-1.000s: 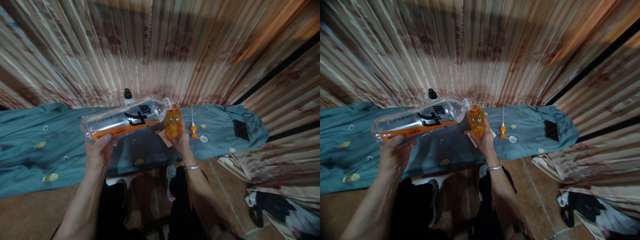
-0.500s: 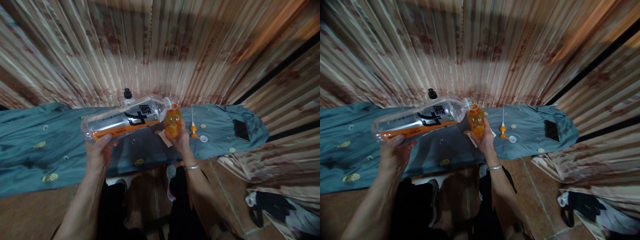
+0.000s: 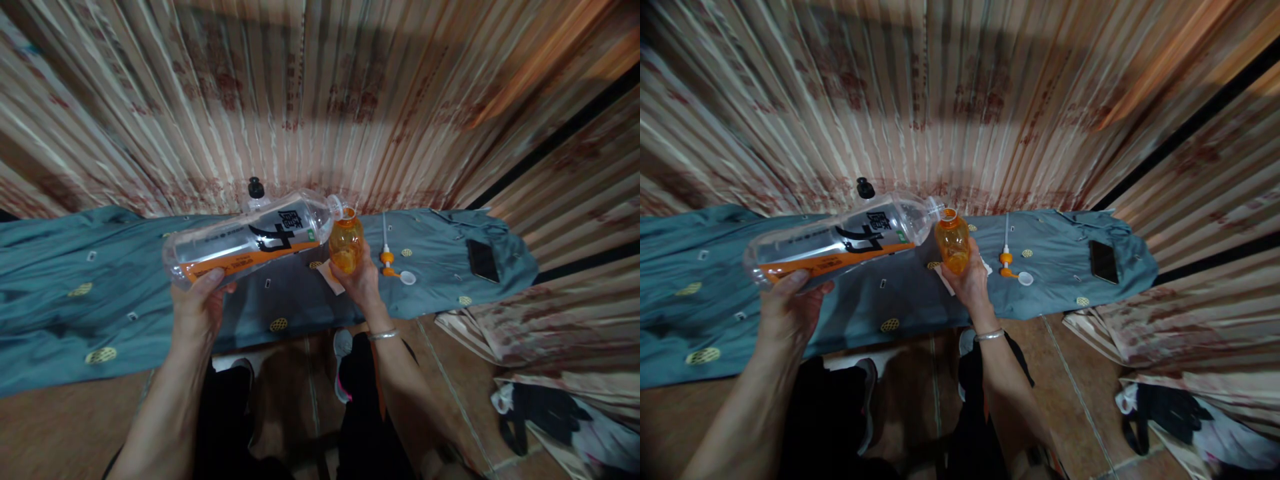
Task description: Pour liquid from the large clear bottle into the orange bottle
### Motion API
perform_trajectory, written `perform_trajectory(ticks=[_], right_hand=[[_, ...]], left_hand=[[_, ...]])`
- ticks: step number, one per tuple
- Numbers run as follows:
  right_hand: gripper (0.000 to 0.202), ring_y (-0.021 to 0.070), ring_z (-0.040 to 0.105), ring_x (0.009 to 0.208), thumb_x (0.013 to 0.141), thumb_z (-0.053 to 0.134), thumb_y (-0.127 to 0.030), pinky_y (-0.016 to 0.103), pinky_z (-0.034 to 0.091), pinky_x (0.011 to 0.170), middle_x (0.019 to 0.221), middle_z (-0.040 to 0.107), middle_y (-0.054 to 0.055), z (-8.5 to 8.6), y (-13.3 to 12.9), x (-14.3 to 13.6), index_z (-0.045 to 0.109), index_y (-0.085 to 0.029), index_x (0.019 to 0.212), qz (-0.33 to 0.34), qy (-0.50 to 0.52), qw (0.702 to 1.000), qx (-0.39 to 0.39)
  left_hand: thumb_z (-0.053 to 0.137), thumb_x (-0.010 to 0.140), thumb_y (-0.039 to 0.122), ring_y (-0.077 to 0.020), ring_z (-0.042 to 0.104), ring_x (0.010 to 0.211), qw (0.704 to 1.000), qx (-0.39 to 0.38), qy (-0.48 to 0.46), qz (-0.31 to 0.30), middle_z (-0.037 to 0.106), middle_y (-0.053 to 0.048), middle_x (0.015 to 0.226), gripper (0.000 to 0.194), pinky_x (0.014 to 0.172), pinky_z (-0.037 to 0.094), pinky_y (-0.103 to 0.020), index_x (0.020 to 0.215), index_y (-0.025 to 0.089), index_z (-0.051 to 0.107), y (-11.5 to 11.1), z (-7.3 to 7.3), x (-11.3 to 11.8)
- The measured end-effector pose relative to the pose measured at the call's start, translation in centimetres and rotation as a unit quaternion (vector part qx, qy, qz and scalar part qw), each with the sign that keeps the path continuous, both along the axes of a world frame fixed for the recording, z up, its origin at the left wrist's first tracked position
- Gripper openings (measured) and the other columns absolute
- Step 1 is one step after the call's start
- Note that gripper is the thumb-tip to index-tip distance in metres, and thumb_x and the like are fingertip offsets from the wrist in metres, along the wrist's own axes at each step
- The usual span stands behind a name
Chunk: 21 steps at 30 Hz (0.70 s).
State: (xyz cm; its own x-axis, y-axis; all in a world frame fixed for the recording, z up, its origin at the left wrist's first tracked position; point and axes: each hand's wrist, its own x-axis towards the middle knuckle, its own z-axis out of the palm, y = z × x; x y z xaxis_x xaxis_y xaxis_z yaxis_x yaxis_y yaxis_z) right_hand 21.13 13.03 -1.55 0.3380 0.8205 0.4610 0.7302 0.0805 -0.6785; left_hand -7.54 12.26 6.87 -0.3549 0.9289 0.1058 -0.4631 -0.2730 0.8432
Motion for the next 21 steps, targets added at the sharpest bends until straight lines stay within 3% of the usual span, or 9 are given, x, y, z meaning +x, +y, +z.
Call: perform_trajectory(ticks=[21], right_hand=[[0.087, 0.0373, 0.081, 0.113, 0.085, 0.081, -0.049, 0.052, 0.068, 0.094, 0.129, 0.081, 0.018, -0.03, -0.02, 0.23, 0.046, -0.016, 0.158, 0.000, -0.029, 1.000, -0.011]], left_hand=[[0.102, 0.045, 0.026, -0.0162, 0.071, 0.065, 1.000, -0.004, -0.007, 0.004, 0.080, 0.000, 0.079, 0.053, 0.043, 0.052, -0.018, 0.094, 0.021, 0.081, 0.04, -0.06, 0.13]])
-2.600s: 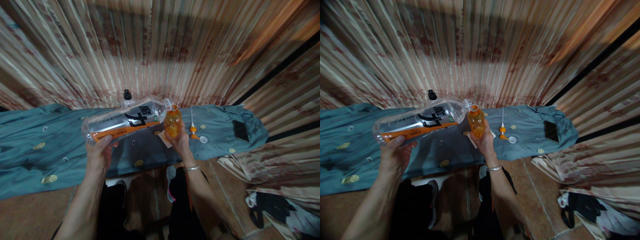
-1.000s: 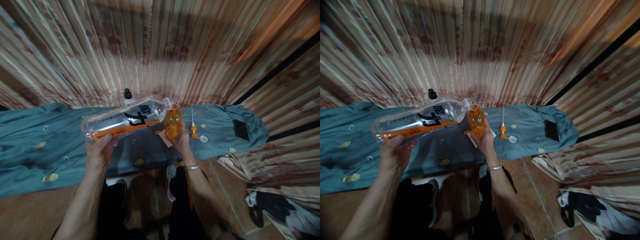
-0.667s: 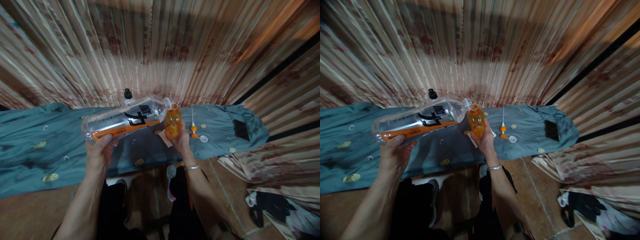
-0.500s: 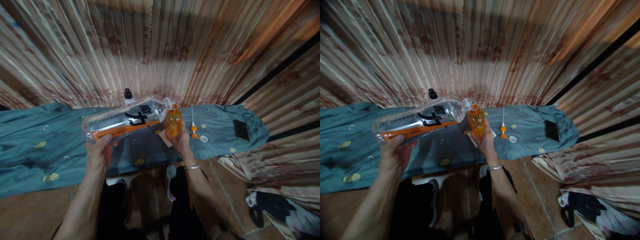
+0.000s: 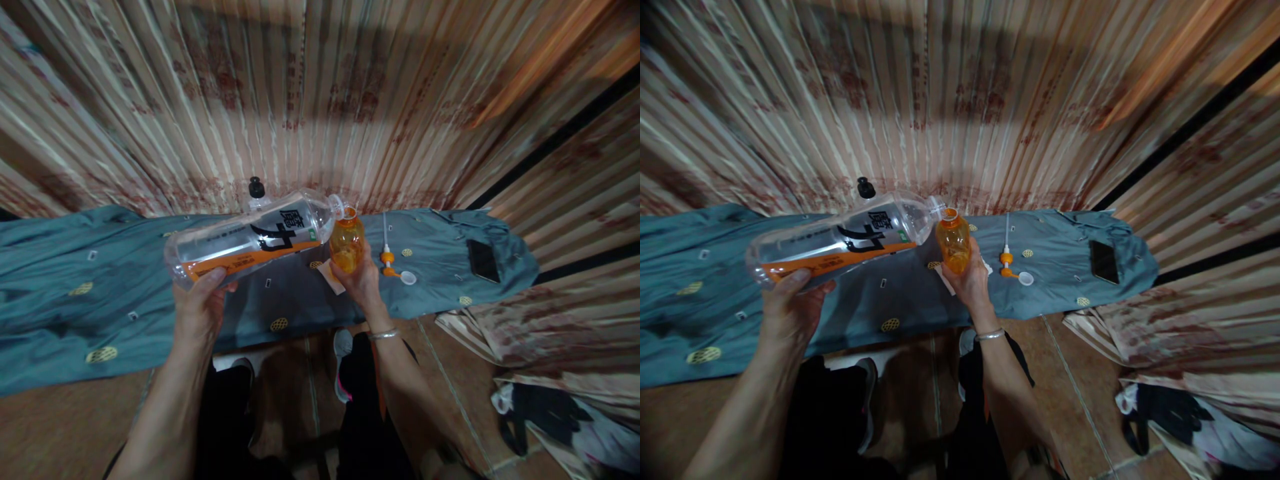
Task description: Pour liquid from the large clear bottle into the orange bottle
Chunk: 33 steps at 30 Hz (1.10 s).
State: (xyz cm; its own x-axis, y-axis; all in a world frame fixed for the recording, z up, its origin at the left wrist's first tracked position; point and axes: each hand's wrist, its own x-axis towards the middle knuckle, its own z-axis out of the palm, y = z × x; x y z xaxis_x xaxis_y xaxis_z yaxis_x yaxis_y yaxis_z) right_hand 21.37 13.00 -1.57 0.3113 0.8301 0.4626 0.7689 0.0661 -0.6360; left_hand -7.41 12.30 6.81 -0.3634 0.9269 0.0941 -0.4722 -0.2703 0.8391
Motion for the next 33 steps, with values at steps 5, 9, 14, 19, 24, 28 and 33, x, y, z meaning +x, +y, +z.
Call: perform_trajectory(ticks=[5, 9, 14, 19, 24, 28, 33], right_hand=[[0.086, 0.0370, 0.082, 0.112, 0.083, 0.081, -0.047, 0.051, 0.068, 0.094, 0.127, 0.082, 0.016, 0.01, -0.05, -0.02, 0.047, -0.018, 0.156, 0.001, 0.007, 1.000, -0.002], [0.086, 0.0368, 0.082, 0.108, 0.083, 0.081, -0.048, 0.050, 0.068, 0.092, 0.125, 0.083, 0.016, 0.05, -0.08, -0.03, 0.048, -0.017, 0.156, -0.003, 0.013, 1.000, -0.004], [0.086, 0.0362, 0.082, 0.109, 0.082, 0.082, -0.047, 0.049, 0.068, 0.093, 0.128, 0.082, 0.017, 0.12, -0.05, -0.04, 0.049, -0.017, 0.155, 0.001, 0.014, 1.000, 0.000], [0.086, 0.0370, 0.082, 0.108, 0.081, 0.083, -0.046, 0.050, 0.068, 0.092, 0.125, 0.083, 0.017, -0.35, 0.06, 0.09, 0.049, -0.017, 0.155, 0.002, 0.015, 1.000, 0.018], [0.084, 0.0358, 0.082, 0.110, 0.082, 0.082, -0.048, 0.049, 0.068, 0.093, 0.127, 0.082, 0.016, -0.51, 0.14, 0.13, 0.050, -0.018, 0.154, 0.002, 0.011, 0.999, 0.030], [0.082, 0.0351, 0.082, 0.111, 0.083, 0.083, -0.044, 0.048, 0.068, 0.093, 0.128, 0.082, 0.016, -0.30, 0.07, 0.09, 0.049, -0.019, 0.154, 0.002, 0.005, 1.000, 0.012], [0.085, 0.0344, 0.082, 0.108, 0.081, 0.082, -0.044, 0.049, 0.068, 0.093, 0.126, 0.082, 0.016, -0.18, -0.02, 0.09, 0.048, -0.016, 0.154, 0.001, 0.005, 1.000, 0.012]], left_hand=[[0.103, 0.044, 0.027, -0.0154, 0.071, 0.065, 1.000, 0.001, 0.000, -0.001, 0.080, 0.001, 0.079, 0.056, 0.042, 0.051, -0.016, 0.095, 0.022, 0.081, -0.03, 0.08, 0.01], [0.104, 0.045, 0.027, -0.0166, 0.072, 0.068, 1.000, 0.000, 0.001, -0.002, 0.080, 0.000, 0.081, 0.056, 0.044, 0.053, -0.018, 0.096, 0.021, 0.081, -0.09, 0.08, 0.01], [0.105, 0.041, 0.029, -0.0154, 0.070, 0.065, 1.000, 0.000, -0.004, 0.003, 0.079, 0.000, 0.078, 0.060, 0.042, 0.052, -0.017, 0.095, 0.019, 0.081, 0.05, -0.01, 0.02], [0.103, 0.045, 0.026, -0.0165, 0.072, 0.067, 1.000, 0.000, -0.004, -0.002, 0.081, 0.000, 0.080, 0.057, 0.044, 0.053, -0.018, 0.097, 0.020, 0.081, 0.15, -0.22, -0.12], [0.104, 0.045, 0.026, -0.0160, 0.071, 0.065, 1.000, 0.009, 0.001, -0.009, 0.080, 0.000, 0.079, 0.054, 0.043, 0.052, -0.018, 0.093, 0.021, 0.080, 0.05, -0.16, -0.26], [0.104, 0.048, 0.026, -0.0157, 0.072, 0.066, 1.000, 0.010, 0.004, -0.009, 0.079, 0.000, 0.077, 0.054, 0.044, 0.054, -0.017, 0.096, 0.019, 0.079, -0.04, -0.16, -0.33], [0.106, 0.047, 0.030, -0.0145, 0.071, 0.064, 1.000, 0.016, 0.008, -0.016, 0.079, 0.001, 0.078, 0.058, 0.043, 0.052, -0.017, 0.096, 0.019, 0.078, 0.04, -0.21, -0.36]])
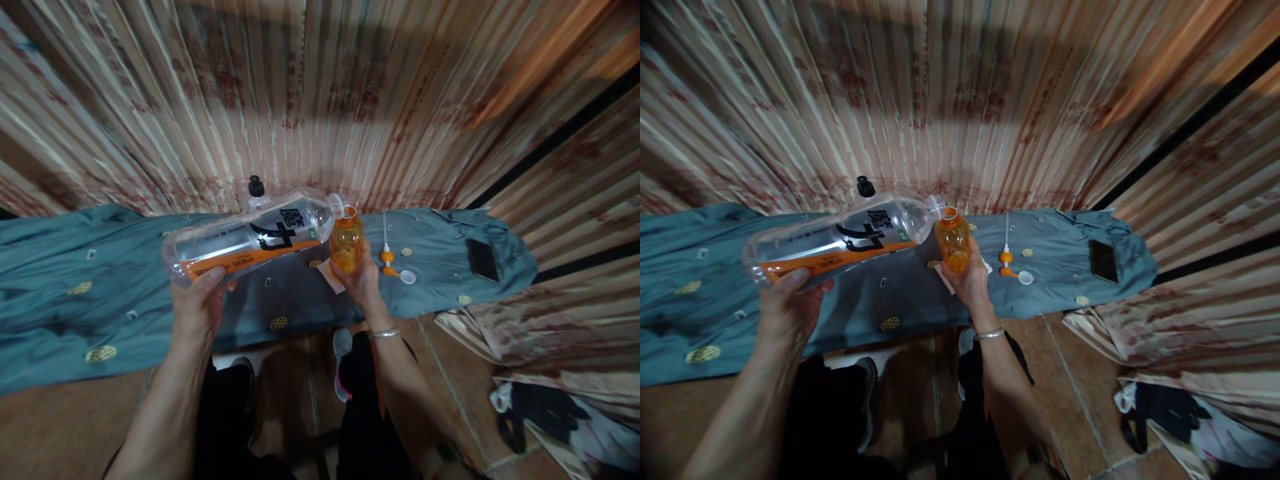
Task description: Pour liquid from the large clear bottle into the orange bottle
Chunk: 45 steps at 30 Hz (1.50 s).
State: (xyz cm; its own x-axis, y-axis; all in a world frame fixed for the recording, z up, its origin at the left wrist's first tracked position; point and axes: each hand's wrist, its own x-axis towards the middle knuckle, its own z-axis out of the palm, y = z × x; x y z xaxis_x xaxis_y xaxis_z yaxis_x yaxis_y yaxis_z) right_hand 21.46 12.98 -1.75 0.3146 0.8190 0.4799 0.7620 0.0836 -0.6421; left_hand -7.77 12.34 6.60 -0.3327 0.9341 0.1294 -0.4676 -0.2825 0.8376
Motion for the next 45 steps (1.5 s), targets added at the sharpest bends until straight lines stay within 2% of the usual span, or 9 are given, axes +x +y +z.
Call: perform_trajectory(ticks=[6, 17, 21, 27, 32, 35, 41, 45], right_hand=[[0.088, 0.0361, 0.081, 0.111, 0.083, 0.081, -0.052, 0.049, 0.068, 0.094, 0.127, 0.081, 0.019, -0.02, 0.07, 0.04, 0.047, -0.013, 0.155, 0.004, 0.001, 1.000, 0.010], [0.085, 0.0362, 0.081, 0.111, 0.089, 0.076, -0.059, 0.050, 0.068, 0.092, 0.128, 0.081, 0.019, -0.34, 0.19, -0.02, 0.045, -0.017, 0.155, 0.005, -0.011, 1.000, 0.022], [0.083, 0.0362, 0.082, 0.106, 0.087, 0.076, -0.057, 0.049, 0.068, 0.089, 0.124, 0.082, 0.018, -0.23, 0.12, -0.13, 0.047, -0.016, 0.153, 0.000, -0.004, 1.000, 0.022], [0.088, 0.0378, 0.081, 0.109, 0.083, 0.080, -0.054, 0.050, 0.068, 0.092, 0.124, 0.082, 0.019, 0.04, 0.07, -0.18, 0.048, -0.015, 0.154, -0.007, -0.004, 1.000, 0.005], [0.088, 0.0374, 0.081, 0.115, 0.084, 0.080, -0.055, 0.050, 0.067, 0.095, 0.131, 0.080, 0.020, 0.26, 0.06, -0.16, 0.047, -0.015, 0.156, -0.001, -0.003, 1.000, 0.002], [0.088, 0.0369, 0.082, 0.111, 0.084, 0.080, -0.058, 0.050, 0.068, 0.093, 0.127, 0.082, 0.019, 0.40, 0.00, -0.20, 0.049, -0.016, 0.155, -0.006, -0.004, 1.000, -0.009], [0.092, 0.0378, 0.084, 0.103, 0.079, 0.085, -0.056, 0.049, 0.068, 0.086, 0.116, 0.085, 0.017, 0.52, -0.07, -0.39, 0.050, -0.013, 0.153, -0.018, 0.000, 1.000, -0.012], [0.087, 0.0359, 0.084, 0.102, 0.080, 0.084, -0.051, 0.047, 0.068, 0.086, 0.117, 0.084, 0.015, 0.50, -0.09, -0.35, 0.051, -0.015, 0.152, -0.002, 0.005, 1.000, -0.006]], left_hand=[[0.106, 0.046, 0.030, -0.0148, 0.072, 0.064, 1.000, -0.003, 0.001, 0.003, 0.079, 0.000, 0.078, 0.061, 0.044, 0.056, -0.017, 0.098, 0.017, 0.077, 0.02, -0.01, 0.03], [0.105, 0.046, 0.027, -0.0158, 0.072, 0.067, 1.000, -0.011, -0.007, -0.001, 0.079, 0.000, 0.080, 0.058, 0.045, 0.055, -0.018, 0.098, 0.020, 0.080, -0.10, 0.01, -0.03], [0.104, 0.045, 0.027, -0.0151, 0.071, 0.066, 1.000, -0.013, -0.010, 0.006, 0.079, 0.000, 0.079, 0.056, 0.045, 0.054, -0.018, 0.095, 0.019, 0.080, -0.11, -0.01, 0.06], [0.104, 0.046, 0.026, -0.0160, 0.072, 0.066, 1.000, -0.011, -0.009, 0.007, 0.080, 0.000, 0.080, 0.052, 0.044, 0.054, -0.018, 0.091, 0.021, 0.080, -0.21, 0.12, 0.16], [0.107, 0.046, 0.030, -0.0166, 0.072, 0.069, 1.000, -0.010, -0.002, 0.001, 0.080, -0.001, 0.082, 0.064, 0.046, 0.054, -0.019, 0.104, 0.020, 0.080, -0.29, 0.11, 0.08], [0.107, 0.047, 0.031, -0.0161, 0.072, 0.070, 1.000, -0.008, -0.001, 0.003, 0.080, -0.001, 0.082, 0.070, 0.046, 0.052, -0.018, 0.110, 0.019, 0.078, -0.33, 0.20, 0.14], [0.107, 0.044, 0.029, -0.0146, 0.069, 0.063, 1.000, -0.008, 0.003, 0.004, 0.077, 0.001, 0.075, 0.065, 0.042, 0.052, -0.017, 0.101, 0.019, 0.077, -0.37, 0.55, 0.30], [0.106, 0.045, 0.028, -0.0149, 0.070, 0.065, 1.000, -0.008, 0.000, 0.002, 0.078, 0.002, 0.081, 0.064, 0.043, 0.053, -0.019, 0.101, 0.021, 0.075, -0.43, 0.47, 0.23]])
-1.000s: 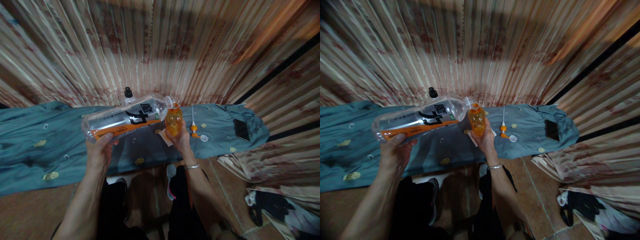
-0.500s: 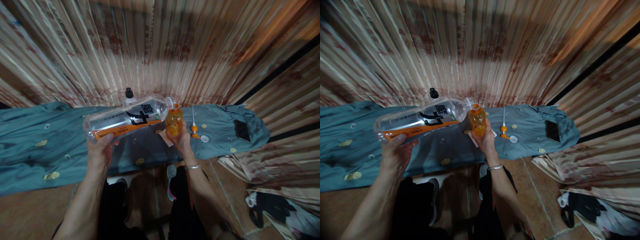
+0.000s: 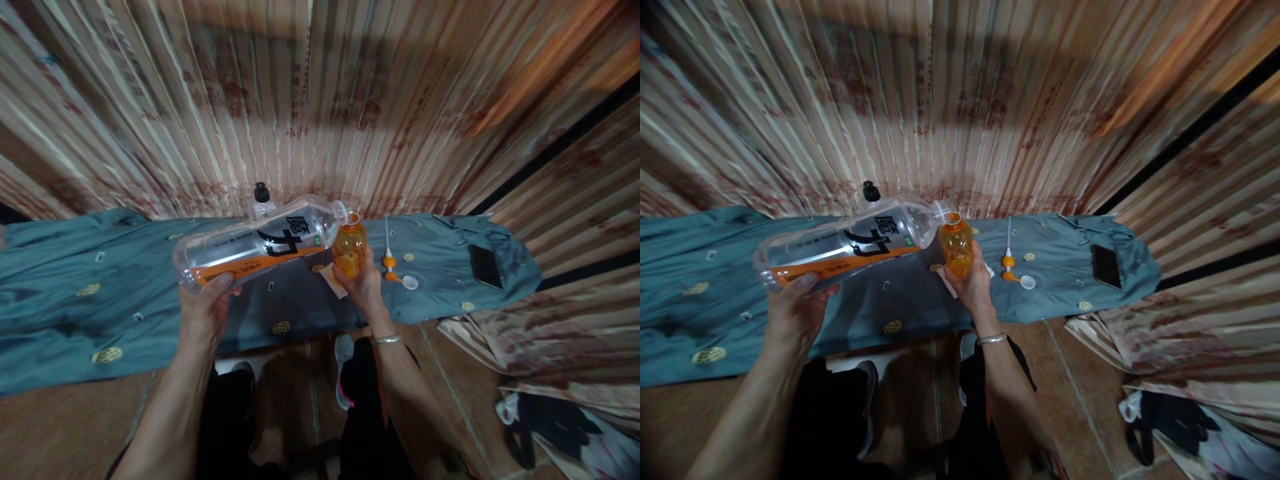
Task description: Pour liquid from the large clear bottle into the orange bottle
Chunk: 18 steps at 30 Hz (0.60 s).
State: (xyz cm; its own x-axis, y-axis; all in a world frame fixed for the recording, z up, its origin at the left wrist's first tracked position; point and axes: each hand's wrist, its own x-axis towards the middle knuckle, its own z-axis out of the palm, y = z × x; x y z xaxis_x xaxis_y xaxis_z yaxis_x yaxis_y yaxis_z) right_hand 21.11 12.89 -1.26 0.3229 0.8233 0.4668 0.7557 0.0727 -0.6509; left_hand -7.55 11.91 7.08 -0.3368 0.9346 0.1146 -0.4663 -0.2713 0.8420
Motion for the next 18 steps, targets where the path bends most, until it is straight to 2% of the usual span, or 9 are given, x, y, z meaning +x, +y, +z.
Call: perform_trajectory(ticks=[5, 10, 15, 18], right_hand=[[0.087, 0.0353, 0.083, 0.102, 0.080, 0.082, -0.049, 0.046, 0.068, 0.086, 0.118, 0.085, 0.015, -0.27, 0.00, 0.12, 0.052, -0.015, 0.153, 0.002, 0.018, 1.000, -0.004], [0.091, 0.0365, 0.083, 0.105, 0.080, 0.079, -0.062, 0.049, 0.068, 0.088, 0.122, 0.084, 0.018, -0.60, 0.10, 0.37, 0.053, -0.015, 0.154, 0.007, 0.033, 0.999, 0.007], [0.095, 0.0363, 0.084, 0.103, 0.079, 0.079, -0.069, 0.048, 0.069, 0.086, 0.121, 0.085, 0.018, -0.81, 0.20, 0.60, 0.052, -0.017, 0.154, 0.016, 0.039, 0.999, -0.008], [0.086, 0.0358, 0.085, 0.098, 0.086, 0.072, -0.071, 0.049, 0.070, 0.083, 0.115, 0.085, 0.014, -0.95, 0.22, 0.26, 0.055, -0.019, 0.152, 0.006, 0.034, 0.999, 0.019]], left_hand=[[0.105, 0.046, 0.028, -0.0133, 0.068, 0.066, 1.000, -0.002, 0.005, -0.006, 0.076, 0.003, 0.087, 0.073, 0.044, 0.050, -0.018, 0.112, 0.025, 0.073, -0.12, -0.11, -0.02], [0.103, 0.045, 0.030, -0.0138, 0.064, 0.063, 1.000, -0.007, 0.021, -0.002, 0.073, 0.002, 0.079, 0.070, 0.044, 0.048, -0.019, 0.108, 0.023, 0.074, -0.22, -0.08, 0.21], [0.101, 0.047, 0.027, -0.0151, 0.064, 0.069, 0.999, -0.002, 0.038, 0.003, 0.074, 0.000, 0.091, 0.068, 0.046, 0.048, -0.020, 0.110, 0.025, 0.074, -0.56, 0.03, 0.18], [0.101, 0.047, 0.028, -0.0162, 0.064, 0.071, 0.999, 0.003, 0.044, 0.006, 0.075, -0.001, 0.097, 0.068, 0.047, 0.049, -0.020, 0.110, 0.027, 0.073, -0.65, -0.01, 0.10]])
